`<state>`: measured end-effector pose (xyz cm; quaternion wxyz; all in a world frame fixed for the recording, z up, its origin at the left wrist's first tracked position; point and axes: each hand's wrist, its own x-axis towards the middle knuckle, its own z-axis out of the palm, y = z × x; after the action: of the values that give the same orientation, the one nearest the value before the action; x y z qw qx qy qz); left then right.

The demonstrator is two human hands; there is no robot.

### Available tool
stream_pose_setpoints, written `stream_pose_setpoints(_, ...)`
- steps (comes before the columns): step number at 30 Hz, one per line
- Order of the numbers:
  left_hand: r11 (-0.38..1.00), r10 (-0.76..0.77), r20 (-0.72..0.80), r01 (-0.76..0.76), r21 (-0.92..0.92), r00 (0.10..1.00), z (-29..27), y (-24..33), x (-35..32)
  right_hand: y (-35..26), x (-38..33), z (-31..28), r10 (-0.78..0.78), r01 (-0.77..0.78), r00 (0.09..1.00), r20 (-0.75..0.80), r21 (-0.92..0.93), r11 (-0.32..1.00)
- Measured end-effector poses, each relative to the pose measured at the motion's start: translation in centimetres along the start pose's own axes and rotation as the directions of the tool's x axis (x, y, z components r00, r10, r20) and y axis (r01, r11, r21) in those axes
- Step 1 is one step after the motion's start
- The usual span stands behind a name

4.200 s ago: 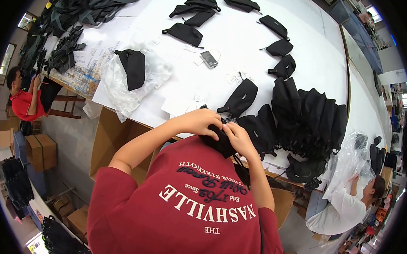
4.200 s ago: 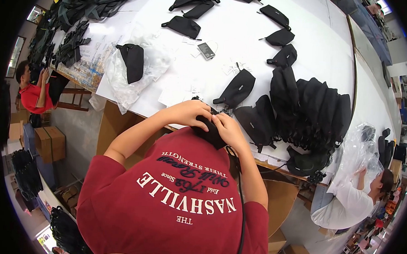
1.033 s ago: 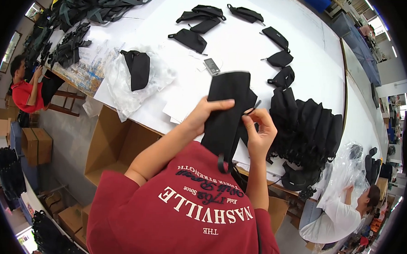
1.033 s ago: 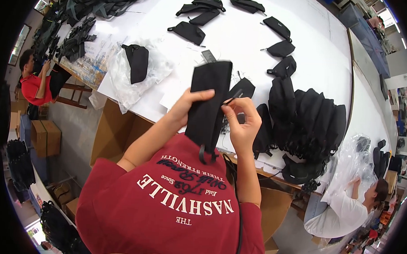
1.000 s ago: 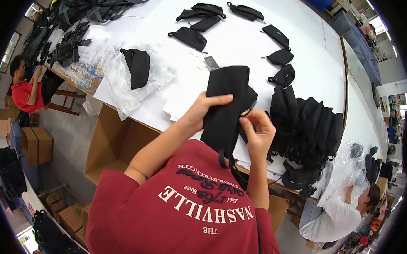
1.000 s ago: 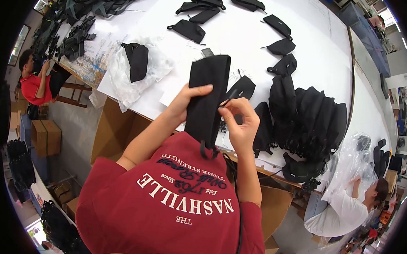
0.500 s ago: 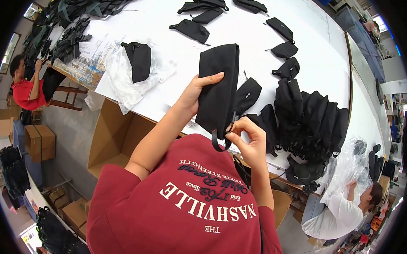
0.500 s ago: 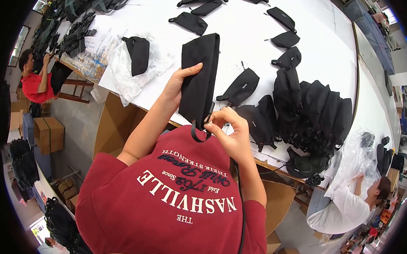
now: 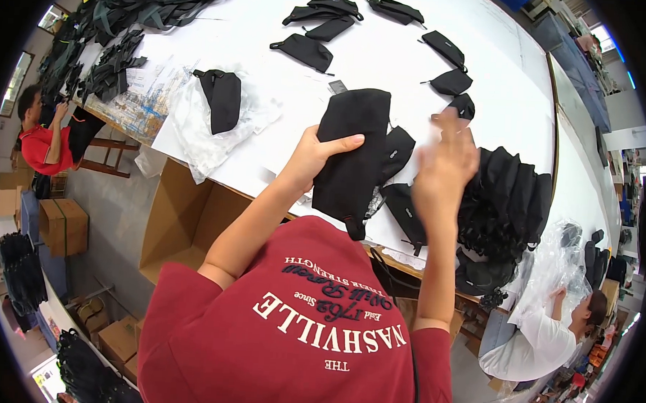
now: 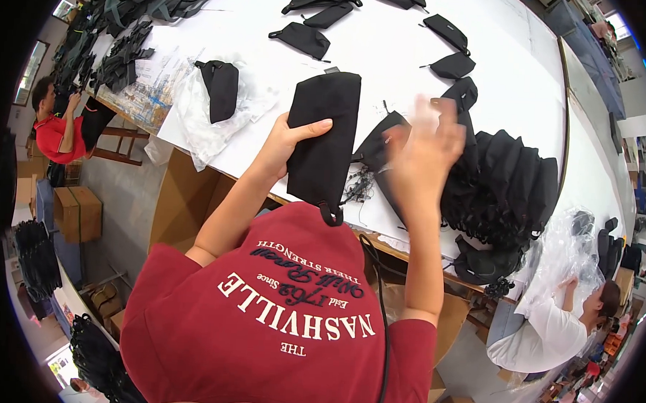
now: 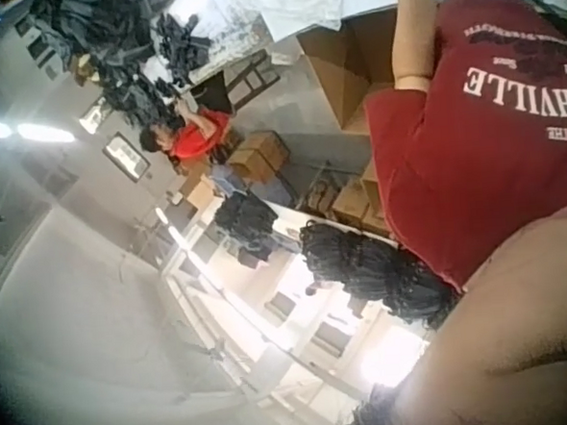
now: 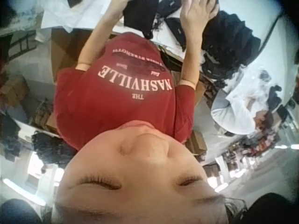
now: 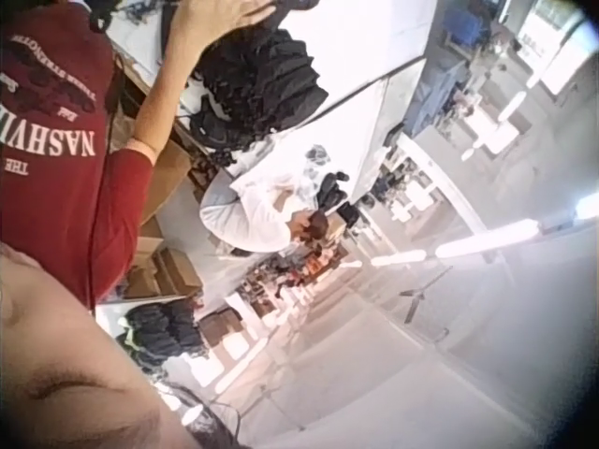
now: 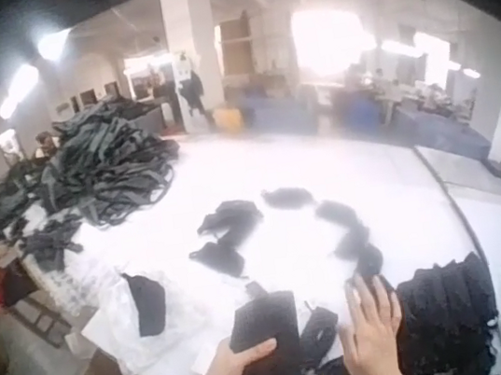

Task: The recorder is assembling or packaging small black textile components, possibly for bags or pouches, by inserting small white tags and silica gel packets.

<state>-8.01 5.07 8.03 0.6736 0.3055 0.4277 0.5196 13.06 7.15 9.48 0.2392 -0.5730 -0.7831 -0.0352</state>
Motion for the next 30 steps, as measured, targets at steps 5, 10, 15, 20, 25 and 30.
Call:
stream_pose_setpoints(5,0.996,-0.088,-0.051,0.086,-0.040,0.995,-1.1,-0.1,0.4,-0.5,-1.5,0.9,-0.174,0.184,0.983,-0.066,0.227,0.956)
stream_pose_setpoints(10,0.973,-0.072,-0.089,0.051,-0.226,0.993,-1.5,-1.2,0.5,-6.0,-4.4,0.8,-0.307,0.252,0.945,0.108,0.354,0.901)
stream_pose_setpoints(15,0.934,-0.170,-0.108,0.126,-0.334,0.979,-1.8,-2.0,-0.1,-5.1,-3.3,2.3,-0.152,0.129,0.974,0.166,0.143,0.981)
stream_pose_setpoints(20,0.910,-0.203,-0.095,0.152,-0.385,0.975,-3.2,-3.7,1.3,-7.3,-4.8,0.9,-0.631,0.202,0.706,0.321,0.763,0.614)
stream_pose_setpoints(25,0.922,-0.101,-0.113,0.050,-0.385,0.988,-3.3,-3.5,0.8,-6.1,-3.0,0.8,-0.305,0.171,0.940,0.149,0.570,0.804)
stream_pose_setpoints(30,0.938,-0.098,-0.106,0.056,-0.344,0.990,-3.5,-4.2,1.1,-6.7,-3.7,1.3,-0.525,0.258,0.783,0.334,0.594,0.762)
